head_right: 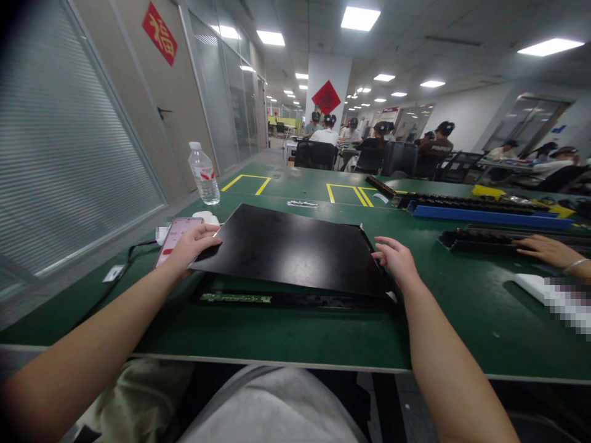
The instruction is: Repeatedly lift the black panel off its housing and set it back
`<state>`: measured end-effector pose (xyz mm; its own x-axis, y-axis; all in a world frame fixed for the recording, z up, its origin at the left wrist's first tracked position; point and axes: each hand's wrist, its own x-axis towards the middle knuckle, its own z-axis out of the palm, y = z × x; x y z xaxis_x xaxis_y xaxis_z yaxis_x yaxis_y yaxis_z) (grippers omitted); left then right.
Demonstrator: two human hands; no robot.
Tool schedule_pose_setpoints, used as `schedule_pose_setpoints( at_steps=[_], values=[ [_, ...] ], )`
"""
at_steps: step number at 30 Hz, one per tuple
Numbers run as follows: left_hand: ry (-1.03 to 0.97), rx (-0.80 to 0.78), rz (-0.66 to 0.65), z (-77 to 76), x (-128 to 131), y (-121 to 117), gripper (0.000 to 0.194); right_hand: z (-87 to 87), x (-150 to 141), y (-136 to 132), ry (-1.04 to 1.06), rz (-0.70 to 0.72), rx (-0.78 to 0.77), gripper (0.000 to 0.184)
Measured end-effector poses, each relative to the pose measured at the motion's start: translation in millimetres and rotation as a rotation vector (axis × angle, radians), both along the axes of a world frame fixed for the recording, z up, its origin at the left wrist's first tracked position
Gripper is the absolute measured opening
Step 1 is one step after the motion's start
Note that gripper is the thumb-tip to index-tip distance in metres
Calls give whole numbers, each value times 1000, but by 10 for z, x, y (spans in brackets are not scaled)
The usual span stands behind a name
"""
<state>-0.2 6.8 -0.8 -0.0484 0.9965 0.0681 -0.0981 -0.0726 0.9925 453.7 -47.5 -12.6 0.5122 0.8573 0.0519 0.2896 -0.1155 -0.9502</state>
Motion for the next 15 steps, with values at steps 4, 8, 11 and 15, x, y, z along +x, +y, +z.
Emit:
schedule_pose_setpoints(
  at_steps=[4,8,11,15],
  values=[
    [4,3,7,-2,-7,6,40,-12,8,7,1,9,-1,45],
    [-6,4,4,7,1,-4,38,-18,9,12,7,6,-9,45],
    [3,-5,9,12,1,-9,38,-22,11,15,8,7,-10,46],
    [4,-3,12,18,-11,-14,40,-37,17,25,17,13,1,46]
  ],
)
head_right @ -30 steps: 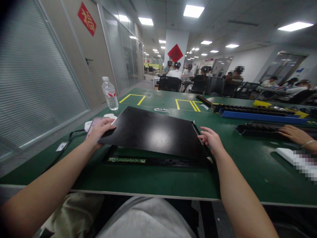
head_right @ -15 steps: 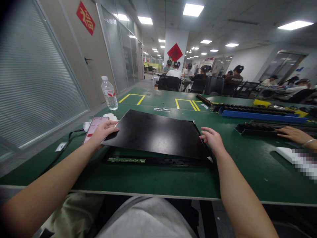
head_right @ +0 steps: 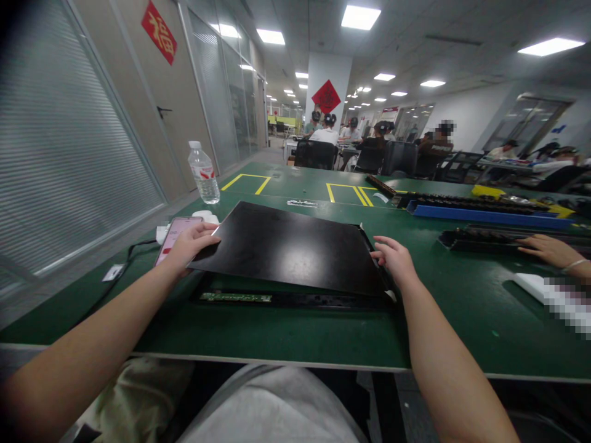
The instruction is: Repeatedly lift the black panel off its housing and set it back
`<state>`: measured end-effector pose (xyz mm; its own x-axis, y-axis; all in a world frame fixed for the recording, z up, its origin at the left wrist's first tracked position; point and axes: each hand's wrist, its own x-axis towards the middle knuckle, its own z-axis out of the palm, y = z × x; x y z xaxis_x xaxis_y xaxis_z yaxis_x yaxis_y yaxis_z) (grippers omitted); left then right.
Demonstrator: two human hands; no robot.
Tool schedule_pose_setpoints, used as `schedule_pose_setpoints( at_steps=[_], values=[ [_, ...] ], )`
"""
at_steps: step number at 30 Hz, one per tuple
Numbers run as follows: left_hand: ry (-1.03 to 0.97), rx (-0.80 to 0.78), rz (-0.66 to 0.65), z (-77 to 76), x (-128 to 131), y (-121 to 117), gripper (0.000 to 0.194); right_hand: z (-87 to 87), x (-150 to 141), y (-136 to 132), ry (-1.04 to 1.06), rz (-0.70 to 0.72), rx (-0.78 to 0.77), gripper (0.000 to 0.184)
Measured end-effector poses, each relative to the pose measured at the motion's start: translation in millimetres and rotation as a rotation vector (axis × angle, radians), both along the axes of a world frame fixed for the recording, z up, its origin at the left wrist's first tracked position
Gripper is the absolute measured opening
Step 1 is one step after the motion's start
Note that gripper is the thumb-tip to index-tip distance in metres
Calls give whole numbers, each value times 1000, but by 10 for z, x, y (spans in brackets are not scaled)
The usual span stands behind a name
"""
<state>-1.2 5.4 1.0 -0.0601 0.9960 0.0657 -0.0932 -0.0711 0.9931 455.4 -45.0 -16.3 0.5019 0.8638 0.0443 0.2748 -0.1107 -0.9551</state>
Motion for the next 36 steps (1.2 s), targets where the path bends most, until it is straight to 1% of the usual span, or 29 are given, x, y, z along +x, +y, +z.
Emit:
schedule_pose_setpoints(
  at_steps=[5,12,23,36],
  values=[
    [-13,26,-14,12,7,-15,42,-6,-10,4,14,0,3,46],
    [-5,26,-22,5,28,-27,40,24,-32,-14,23,-17,-2,44],
    [41,13,6,32,28,-25,41,42,-72,-6,15,-28,-22,47],
    [82,2,26,26,8,-8,40,-21,-38,35,48,-18,-8,42]
  ],
)
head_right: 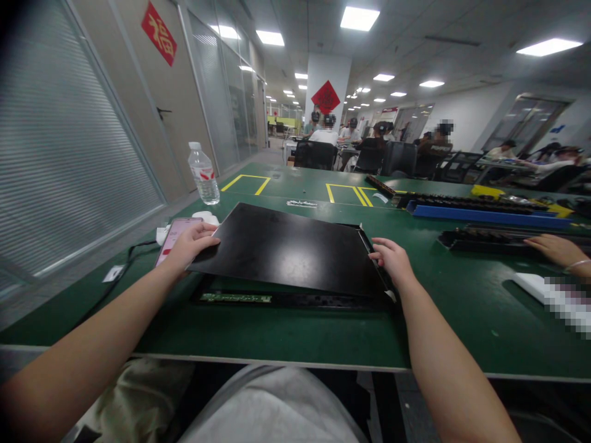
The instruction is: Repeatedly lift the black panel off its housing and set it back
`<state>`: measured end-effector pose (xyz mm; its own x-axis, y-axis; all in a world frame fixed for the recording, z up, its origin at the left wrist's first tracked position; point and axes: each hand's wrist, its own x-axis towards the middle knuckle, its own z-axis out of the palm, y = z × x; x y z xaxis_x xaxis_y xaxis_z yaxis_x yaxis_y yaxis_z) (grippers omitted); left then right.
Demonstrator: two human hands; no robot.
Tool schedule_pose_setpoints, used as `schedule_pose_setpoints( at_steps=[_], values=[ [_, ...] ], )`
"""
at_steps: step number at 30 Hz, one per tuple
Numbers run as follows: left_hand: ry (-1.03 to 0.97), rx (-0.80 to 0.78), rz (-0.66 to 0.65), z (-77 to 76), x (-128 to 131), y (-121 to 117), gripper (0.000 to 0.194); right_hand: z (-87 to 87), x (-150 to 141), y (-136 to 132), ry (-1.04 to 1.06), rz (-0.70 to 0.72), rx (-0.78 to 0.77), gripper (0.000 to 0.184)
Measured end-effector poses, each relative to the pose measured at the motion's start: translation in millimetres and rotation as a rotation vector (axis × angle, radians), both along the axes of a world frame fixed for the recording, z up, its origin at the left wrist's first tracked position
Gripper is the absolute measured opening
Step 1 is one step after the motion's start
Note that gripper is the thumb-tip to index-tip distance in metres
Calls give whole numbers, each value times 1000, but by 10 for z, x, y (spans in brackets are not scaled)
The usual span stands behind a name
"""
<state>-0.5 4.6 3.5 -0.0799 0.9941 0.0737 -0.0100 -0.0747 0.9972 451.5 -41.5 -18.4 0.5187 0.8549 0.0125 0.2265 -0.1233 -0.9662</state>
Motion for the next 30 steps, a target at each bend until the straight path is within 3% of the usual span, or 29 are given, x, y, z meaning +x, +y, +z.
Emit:
schedule_pose_setpoints(
  at_steps=[30],
  values=[
    [84,-57,-77,-96,48,2,40,-93,110,24,-111,-37,17,37]
  ],
)
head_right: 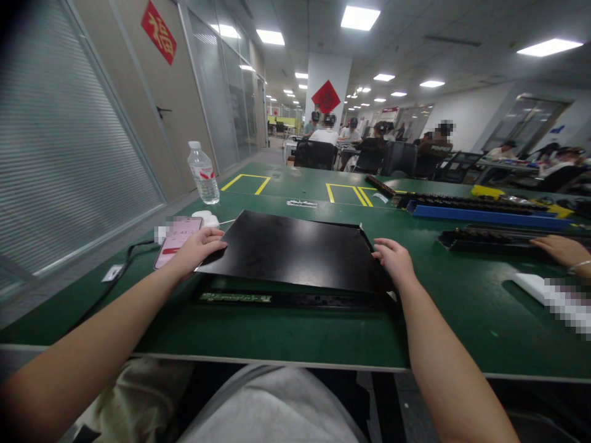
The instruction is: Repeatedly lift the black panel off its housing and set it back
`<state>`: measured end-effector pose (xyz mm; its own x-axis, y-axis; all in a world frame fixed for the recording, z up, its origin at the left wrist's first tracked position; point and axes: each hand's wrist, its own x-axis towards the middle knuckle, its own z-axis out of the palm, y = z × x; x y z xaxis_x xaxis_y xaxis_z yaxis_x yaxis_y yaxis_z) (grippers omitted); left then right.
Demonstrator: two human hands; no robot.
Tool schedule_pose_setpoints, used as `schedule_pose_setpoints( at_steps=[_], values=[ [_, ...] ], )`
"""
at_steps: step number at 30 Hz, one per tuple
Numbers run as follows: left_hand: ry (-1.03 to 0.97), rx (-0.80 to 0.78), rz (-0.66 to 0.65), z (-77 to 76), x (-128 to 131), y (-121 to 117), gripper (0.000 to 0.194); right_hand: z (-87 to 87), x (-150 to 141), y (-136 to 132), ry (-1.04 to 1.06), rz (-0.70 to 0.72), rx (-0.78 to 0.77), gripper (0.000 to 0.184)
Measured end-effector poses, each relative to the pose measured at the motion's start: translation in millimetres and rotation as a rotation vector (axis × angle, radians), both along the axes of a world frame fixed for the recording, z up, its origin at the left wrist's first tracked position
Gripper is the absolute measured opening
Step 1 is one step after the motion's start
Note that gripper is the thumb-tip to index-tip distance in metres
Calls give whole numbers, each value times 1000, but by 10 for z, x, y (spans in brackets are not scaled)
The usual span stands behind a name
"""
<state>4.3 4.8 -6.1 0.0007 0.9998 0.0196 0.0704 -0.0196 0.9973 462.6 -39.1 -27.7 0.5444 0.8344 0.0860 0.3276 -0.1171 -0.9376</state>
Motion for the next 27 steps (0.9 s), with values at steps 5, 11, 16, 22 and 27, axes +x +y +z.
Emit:
schedule_pose_setpoints(
  at_steps=[5,11,16,22,27],
  values=[
    [-20,-11,-26,-28,8,-2,41,-11,4,-5,-42,2,-6,40],
    [-34,-24,-32,-43,3,0,42,-11,5,-19,-89,-11,-48,42],
    [-37,-30,-31,-53,4,4,42,-2,9,-18,-125,-1,-73,40],
    [-43,-51,-41,-82,-9,19,45,38,-34,-37,-152,4,-72,37],
    [-7,-74,-46,-84,-34,28,41,50,-43,-49,-203,-6,-87,37]
  ],
)
